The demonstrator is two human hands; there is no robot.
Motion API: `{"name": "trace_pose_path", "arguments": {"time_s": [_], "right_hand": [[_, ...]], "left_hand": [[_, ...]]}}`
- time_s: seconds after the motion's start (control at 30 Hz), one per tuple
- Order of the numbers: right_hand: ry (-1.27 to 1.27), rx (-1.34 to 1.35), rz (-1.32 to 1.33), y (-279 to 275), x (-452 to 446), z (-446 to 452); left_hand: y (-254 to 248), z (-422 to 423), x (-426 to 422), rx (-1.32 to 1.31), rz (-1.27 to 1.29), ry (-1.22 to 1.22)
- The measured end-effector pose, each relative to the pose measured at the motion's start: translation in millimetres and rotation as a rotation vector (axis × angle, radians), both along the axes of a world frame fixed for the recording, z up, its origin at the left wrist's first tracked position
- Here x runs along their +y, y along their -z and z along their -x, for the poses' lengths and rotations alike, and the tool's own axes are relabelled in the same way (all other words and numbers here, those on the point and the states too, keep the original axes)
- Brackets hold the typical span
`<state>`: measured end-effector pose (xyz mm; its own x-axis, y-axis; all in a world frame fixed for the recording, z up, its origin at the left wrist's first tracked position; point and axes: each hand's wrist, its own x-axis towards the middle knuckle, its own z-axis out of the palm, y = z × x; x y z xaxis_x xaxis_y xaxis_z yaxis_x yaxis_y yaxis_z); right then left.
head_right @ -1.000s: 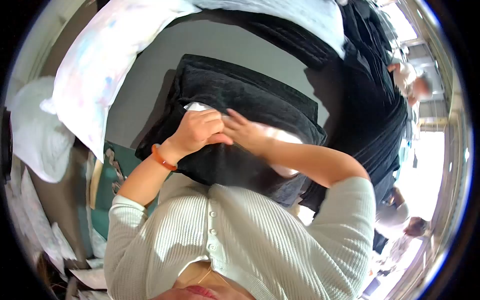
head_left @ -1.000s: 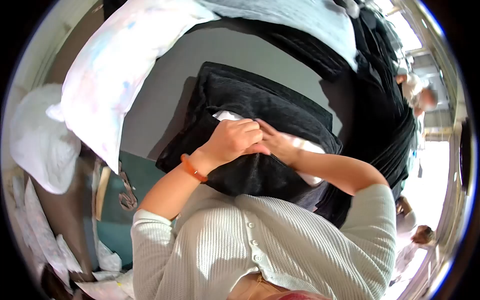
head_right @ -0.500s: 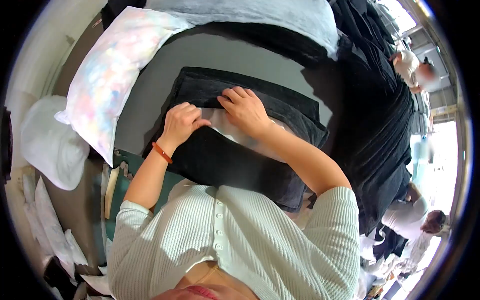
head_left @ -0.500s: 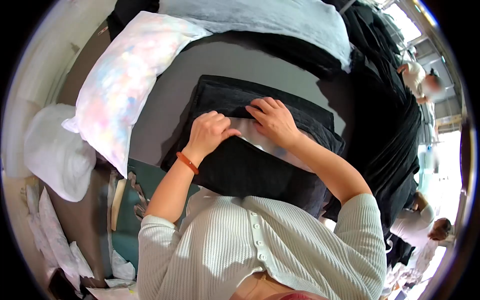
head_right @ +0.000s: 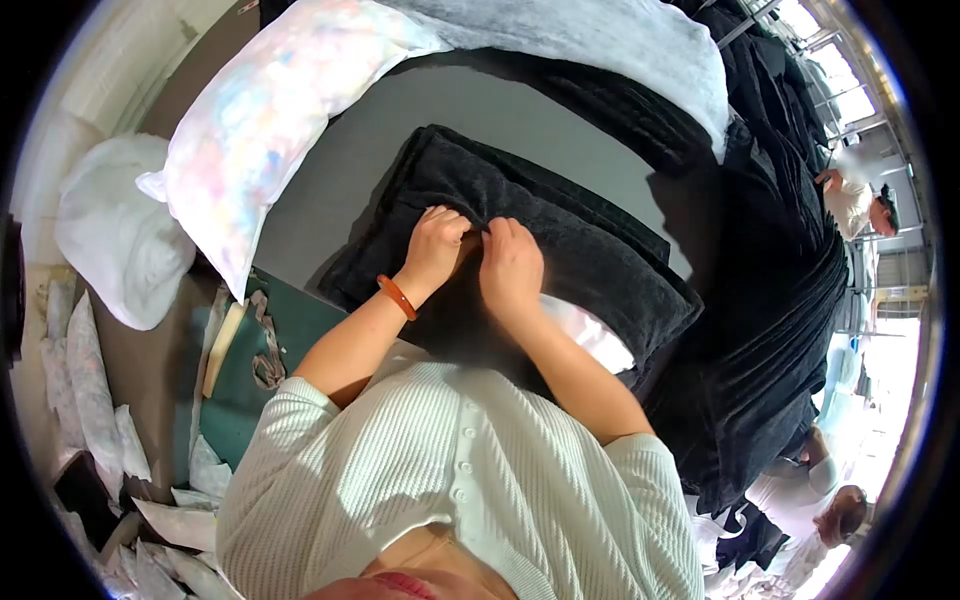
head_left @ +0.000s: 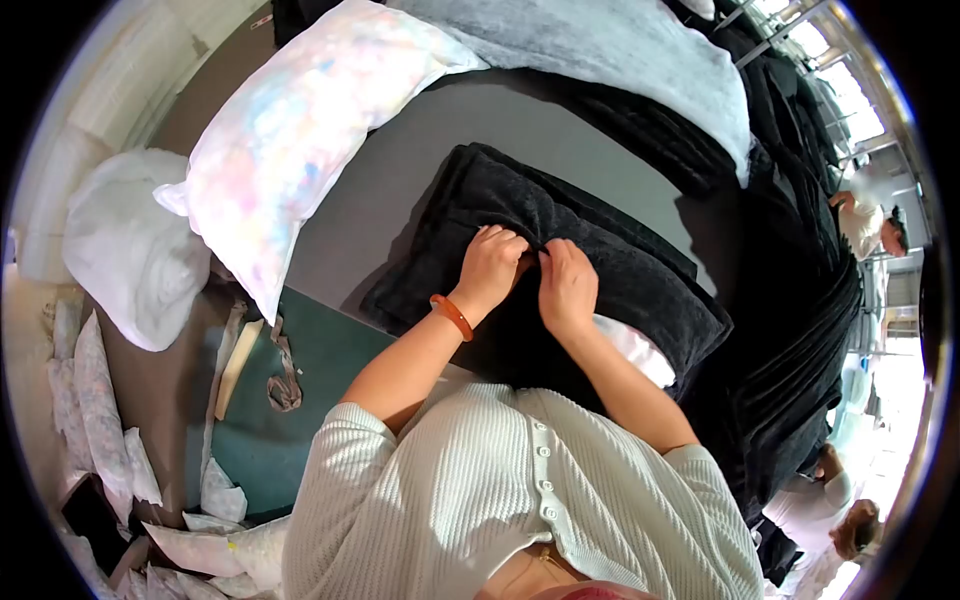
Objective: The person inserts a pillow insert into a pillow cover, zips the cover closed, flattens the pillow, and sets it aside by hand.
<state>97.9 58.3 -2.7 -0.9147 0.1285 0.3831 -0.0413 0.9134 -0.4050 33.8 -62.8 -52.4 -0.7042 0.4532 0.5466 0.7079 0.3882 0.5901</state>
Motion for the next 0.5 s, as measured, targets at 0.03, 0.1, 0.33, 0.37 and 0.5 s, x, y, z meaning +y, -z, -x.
{"name": "trace_pose_path", "arguments": {"time_s": [0.03,0.1,0.33,0.37,0.5], "right_hand": [[-0.038,0.074,-0.026,6.2,-1.0,-2.5],[-0.025,0.099,-0.013,18.6,3.2,-5.3],[-0.057,0.17,0.043,24.2,7.8,-4.8],[-0.045,0.174,0.057,23.8,6.8,-4.6],[-0.062,0.185,0.056,22.8,5.1,-3.1]], "left_hand": [[0.5,0.4,-0.7,0.01,0.023,-0.026],[-8.1,-2.2,-2.3,0.053,0.057,-0.03],[-17.0,-1.8,-42.1,0.107,-0.018,-0.236],[-16.2,-0.3,-50.8,0.087,0.021,-0.285],[-10.4,3.5,-54.1,0.0,0.157,-0.414]]}}
